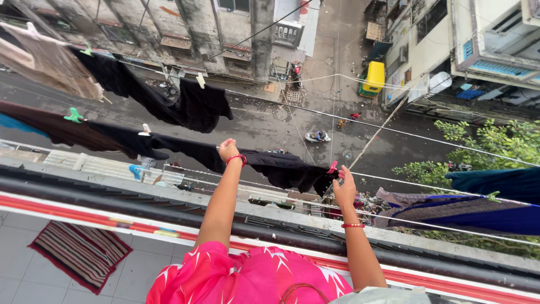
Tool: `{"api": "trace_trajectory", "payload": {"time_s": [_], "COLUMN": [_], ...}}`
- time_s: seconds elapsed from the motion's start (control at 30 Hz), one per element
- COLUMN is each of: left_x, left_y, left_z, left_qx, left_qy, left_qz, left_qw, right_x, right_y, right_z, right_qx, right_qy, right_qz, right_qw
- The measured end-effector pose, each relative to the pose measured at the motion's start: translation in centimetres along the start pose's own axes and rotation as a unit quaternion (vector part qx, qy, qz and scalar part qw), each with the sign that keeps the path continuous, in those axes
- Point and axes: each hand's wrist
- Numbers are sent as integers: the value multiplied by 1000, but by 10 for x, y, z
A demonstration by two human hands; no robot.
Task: The person hangs wet clothes on a clothesline on a balcony. They pick up a beige towel, a black shirt, and a grey shirt from a blue bucket, shake them out, and secure them to the line using clothespins.
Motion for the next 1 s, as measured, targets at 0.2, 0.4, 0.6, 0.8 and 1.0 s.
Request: {"api": "trace_trajectory", "payload": {"time_s": [0.2,0.4,0.6,0.8,1.0], "left_x": [18,15,-1,5,-2], "left_y": [34,24,7,-28,8], "left_z": [-29,-21,5,17,0], "left_qx": [-7,-101,-127,-222,-225], "left_qy": [-36,-37,29,39,-5], "left_qz": [-102,-252,-273,-234,-269], "left_qw": [994,962,953,946,936], "right_x": [-6,-19,-38,-46,-8], "right_y": [11,-2,-33,-38,-27], "right_z": [-18,-13,-5,-41,-59], "right_qx": [-25,-94,-127,-99,145], "right_qy": [8,19,21,180,-114], "right_qz": [-95,-115,-132,53,13], "right_qw": [995,989,983,977,983]}}
Point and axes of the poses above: each hand's wrist, its own z-axis away from the middle knuckle, its own y-axis out of the back of the hand, x = y × z, and after that the axes turned 6 degrees about -z, right-handed
